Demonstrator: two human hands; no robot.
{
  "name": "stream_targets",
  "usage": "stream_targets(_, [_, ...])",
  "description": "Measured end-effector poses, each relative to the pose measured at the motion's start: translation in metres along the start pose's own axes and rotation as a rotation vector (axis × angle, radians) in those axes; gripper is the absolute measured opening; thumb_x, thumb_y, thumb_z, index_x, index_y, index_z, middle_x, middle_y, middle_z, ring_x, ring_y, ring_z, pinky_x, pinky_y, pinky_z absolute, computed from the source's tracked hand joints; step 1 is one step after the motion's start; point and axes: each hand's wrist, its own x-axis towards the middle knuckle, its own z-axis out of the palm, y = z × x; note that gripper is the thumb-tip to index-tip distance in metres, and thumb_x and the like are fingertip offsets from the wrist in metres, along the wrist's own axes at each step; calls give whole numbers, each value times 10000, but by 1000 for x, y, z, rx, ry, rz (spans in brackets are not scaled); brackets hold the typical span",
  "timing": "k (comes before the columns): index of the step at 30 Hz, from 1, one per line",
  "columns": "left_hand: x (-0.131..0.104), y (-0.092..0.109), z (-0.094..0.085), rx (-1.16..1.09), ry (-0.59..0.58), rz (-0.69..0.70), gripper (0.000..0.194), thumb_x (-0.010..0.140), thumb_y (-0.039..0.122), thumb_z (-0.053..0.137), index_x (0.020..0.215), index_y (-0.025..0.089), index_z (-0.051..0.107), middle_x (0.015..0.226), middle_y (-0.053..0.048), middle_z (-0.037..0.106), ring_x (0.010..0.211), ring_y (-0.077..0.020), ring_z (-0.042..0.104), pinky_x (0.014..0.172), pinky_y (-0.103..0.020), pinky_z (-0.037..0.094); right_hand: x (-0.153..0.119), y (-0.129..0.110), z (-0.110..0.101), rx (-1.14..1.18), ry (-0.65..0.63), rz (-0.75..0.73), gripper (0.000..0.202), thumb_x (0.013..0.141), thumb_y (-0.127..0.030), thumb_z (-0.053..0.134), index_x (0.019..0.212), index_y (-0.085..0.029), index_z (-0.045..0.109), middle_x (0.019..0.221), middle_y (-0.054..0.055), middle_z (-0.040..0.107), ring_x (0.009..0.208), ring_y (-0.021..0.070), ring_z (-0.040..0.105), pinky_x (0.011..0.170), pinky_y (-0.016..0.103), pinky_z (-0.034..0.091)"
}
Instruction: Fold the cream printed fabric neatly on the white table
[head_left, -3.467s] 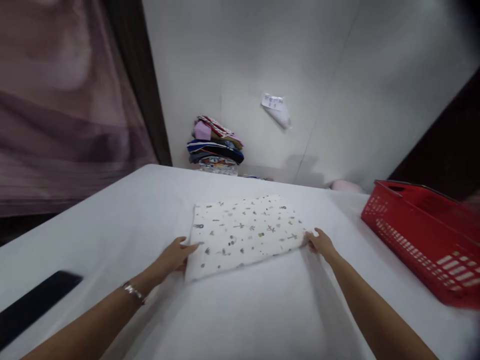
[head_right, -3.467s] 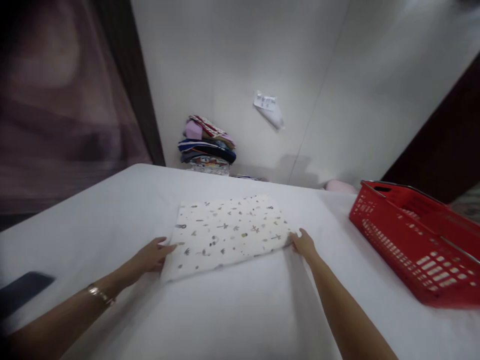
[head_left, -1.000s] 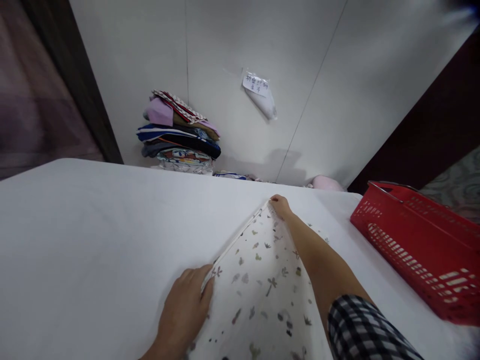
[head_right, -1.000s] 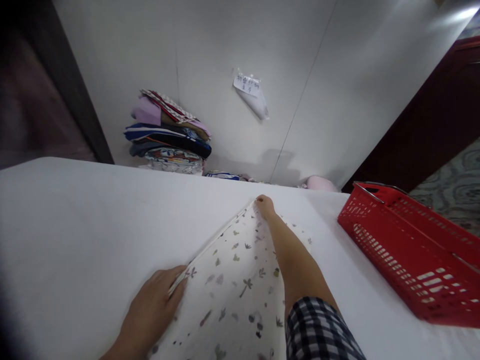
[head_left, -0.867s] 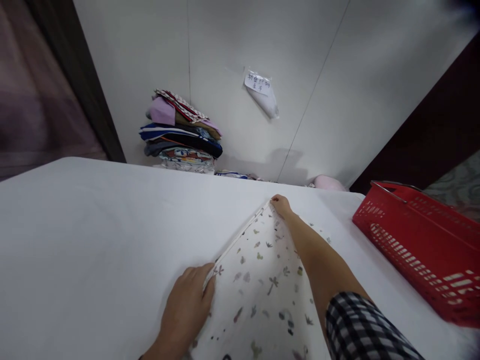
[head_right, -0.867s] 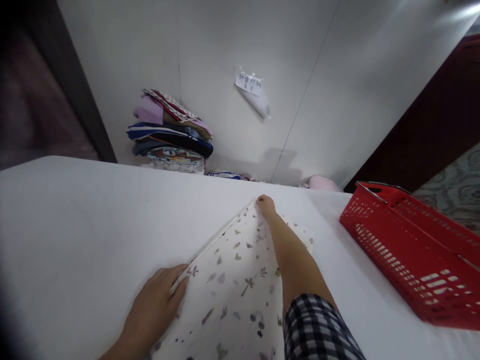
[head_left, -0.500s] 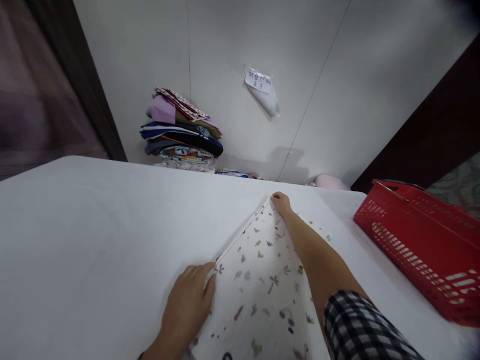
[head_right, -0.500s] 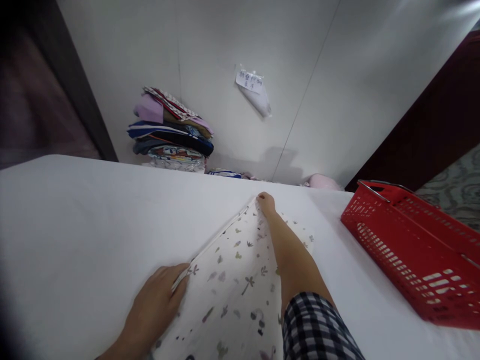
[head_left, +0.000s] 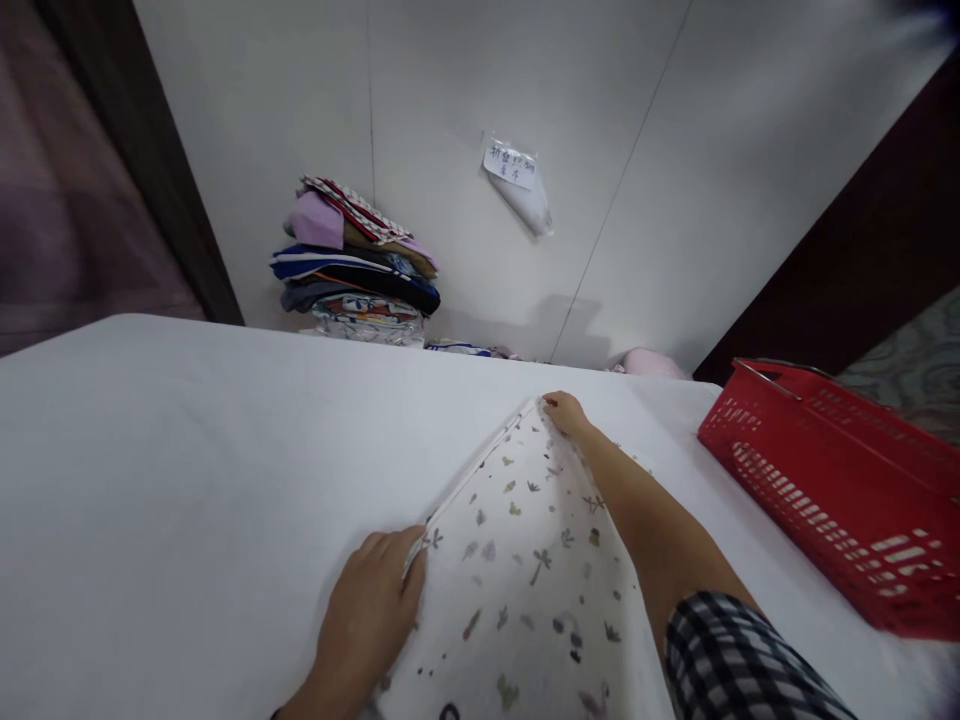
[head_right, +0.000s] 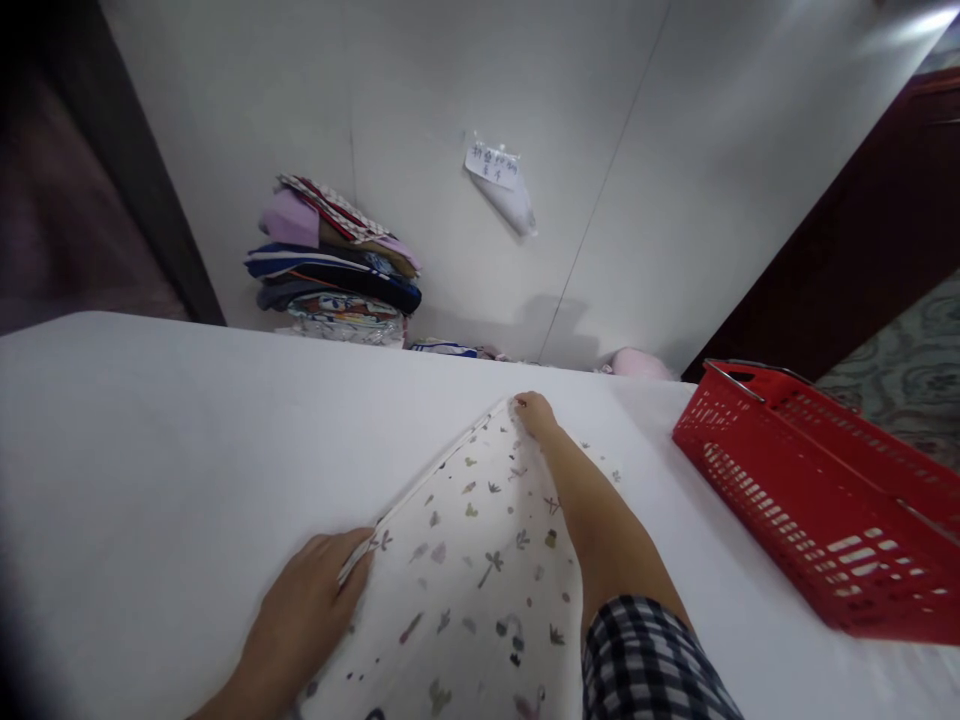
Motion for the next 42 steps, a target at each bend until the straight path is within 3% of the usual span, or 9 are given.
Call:
stream_targets(8, [0, -1, 2, 23, 34, 26, 350, 845, 374, 381, 1036, 209, 624, 920, -55, 662, 896, -226, 562, 804, -377, 428, -6, -11, -1, -95, 76, -32, 143, 763, -149, 514, 762, -175, 654, 921, 76, 632, 951, 194, 516, 799, 268, 365])
stream_targets(13, [0, 1, 1, 30, 36, 15, 361, 843, 369, 378, 1048, 202, 624, 918, -58, 663, 892, -225, 570, 796, -369, 435, -4, -18, -4, -30, 149, 32, 179, 826, -250, 440, 875, -186, 599, 900, 52, 621, 847, 172, 532, 723, 260, 380])
stream_targets(18, [0, 0, 1, 20, 33, -26, 370, 847, 358, 372, 1090, 196, 600, 889, -52, 648, 867, -214, 576, 773, -356, 445, 2, -25, 2, -6, 109, 128, 151, 834, -286, 452, 860, -205, 576, 820, 25, 628, 743, 163, 537, 644, 251, 368])
stream_targets(28, [-1, 1, 0, -55, 33, -98, 364, 874, 345, 338, 1095, 208, 593, 912, -41, 641, 875, -195, 579, 793, -347, 447, 6, -25, 21, -141, 141, 154, 142, 850, -244, 442, 850, -190, 574, 846, 58, 637, 805, 190, 552, 714, 275, 362])
stream_targets(31, [0, 0, 1, -17, 26, -61, 339, 863, 307, 357, 1067, 202, 606, 916, -43, 646, 891, -198, 574, 813, -350, 436, 5, -26, 22, -167, 135, 140, 157, 857, -244, 438, 868, -190, 585, 852, 67, 642, 835, 203, 555, 761, 299, 366])
stream_targets(37, [1, 2, 0, 42, 15, -17, 320, 860, 276, 362, 1037, 189, 615, 920, -48, 657, 899, -207, 555, 814, -358, 418, -7, -33, 13, -190, 152, 28, 269, 836, -170, 454, 1070, -176, 587, 1145, 111, 589, 1081, 256, 470, 908, 364, 334])
stream_targets(42, [0, 6, -2, 53, 7, -14, 306, 861, 257, 367, 1029, 189, 613, 913, -51, 653, 887, -208, 540, 804, -351, 405, -38, -44, 12, -85, 67, -289, 240, 829, -142, 454, 970, -176, 646, 1029, 70, 636, 1004, 216, 496, 907, 330, 371])
